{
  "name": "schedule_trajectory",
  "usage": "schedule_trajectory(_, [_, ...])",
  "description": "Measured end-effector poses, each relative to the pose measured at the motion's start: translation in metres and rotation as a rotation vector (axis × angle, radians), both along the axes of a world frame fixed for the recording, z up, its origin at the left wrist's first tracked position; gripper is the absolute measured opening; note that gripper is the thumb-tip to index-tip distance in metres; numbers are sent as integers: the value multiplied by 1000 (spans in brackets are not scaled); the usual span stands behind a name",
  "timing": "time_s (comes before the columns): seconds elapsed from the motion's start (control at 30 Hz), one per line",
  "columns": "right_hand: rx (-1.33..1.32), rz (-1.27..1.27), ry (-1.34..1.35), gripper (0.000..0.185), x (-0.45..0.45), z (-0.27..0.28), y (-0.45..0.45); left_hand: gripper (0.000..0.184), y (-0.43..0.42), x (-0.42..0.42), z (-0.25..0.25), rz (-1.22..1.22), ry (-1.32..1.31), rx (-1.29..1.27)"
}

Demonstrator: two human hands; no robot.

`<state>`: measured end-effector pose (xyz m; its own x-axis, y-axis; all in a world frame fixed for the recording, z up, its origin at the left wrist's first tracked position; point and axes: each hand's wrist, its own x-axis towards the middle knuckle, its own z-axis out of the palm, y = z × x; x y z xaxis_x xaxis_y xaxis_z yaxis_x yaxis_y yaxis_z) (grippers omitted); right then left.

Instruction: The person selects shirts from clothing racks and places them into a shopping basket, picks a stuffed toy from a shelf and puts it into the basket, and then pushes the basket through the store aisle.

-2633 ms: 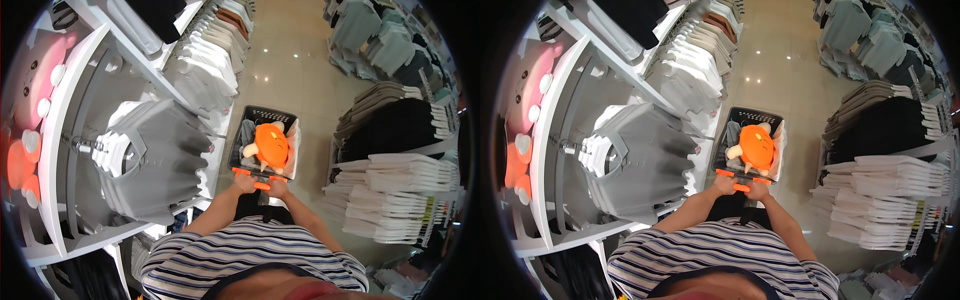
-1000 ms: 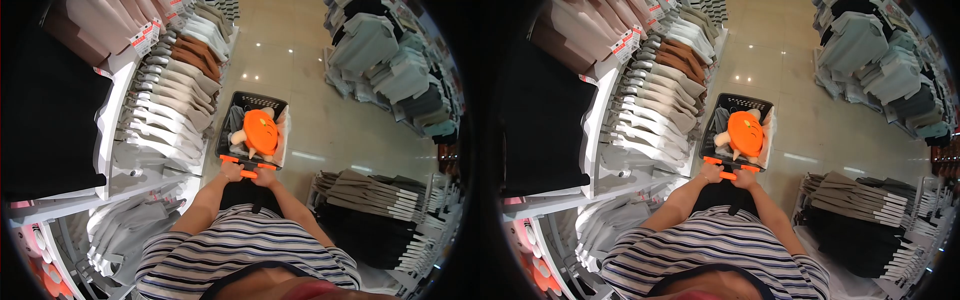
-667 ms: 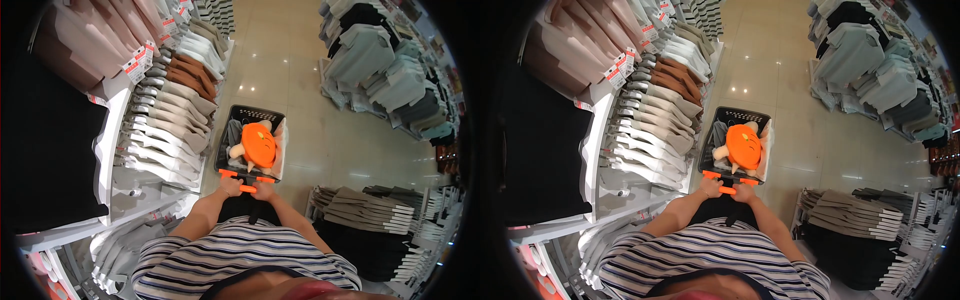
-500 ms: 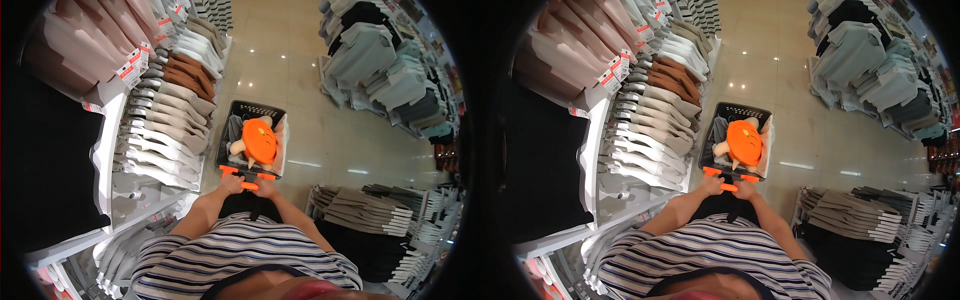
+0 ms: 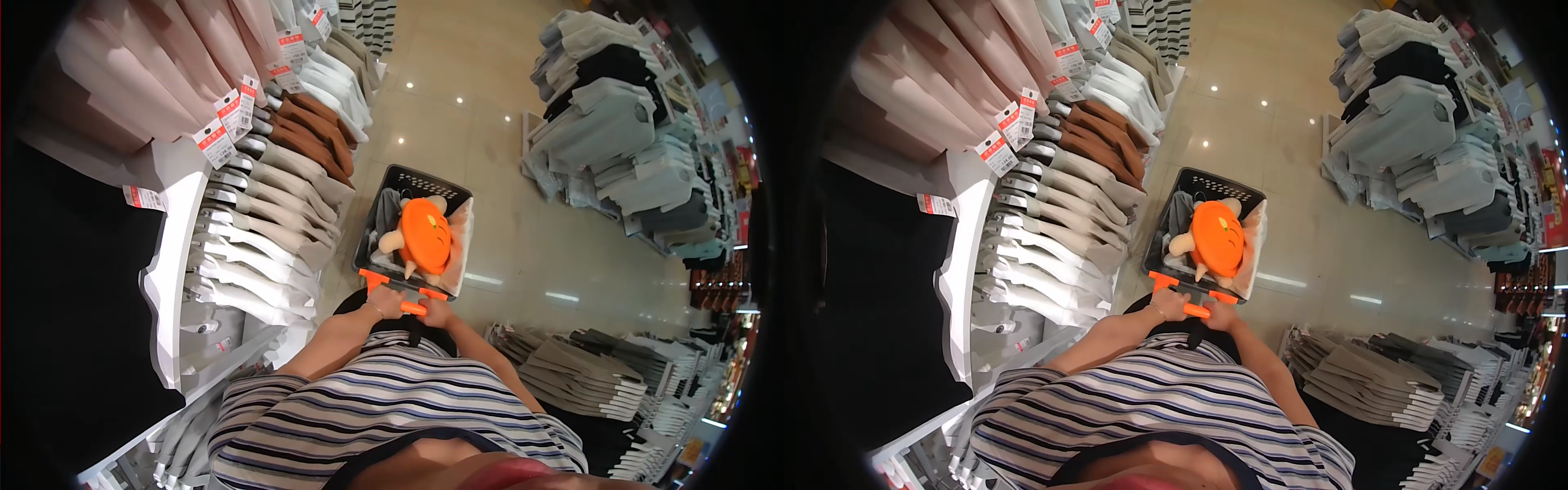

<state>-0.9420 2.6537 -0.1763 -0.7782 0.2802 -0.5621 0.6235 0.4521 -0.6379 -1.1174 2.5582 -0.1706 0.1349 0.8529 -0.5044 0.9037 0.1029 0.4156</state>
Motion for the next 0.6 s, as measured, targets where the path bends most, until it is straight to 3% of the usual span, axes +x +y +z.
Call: schedule_trajectory(0.6, [-16, 72, -7, 22, -22, 2, 83, 27, 68, -13, -7, 65, -62, 64])
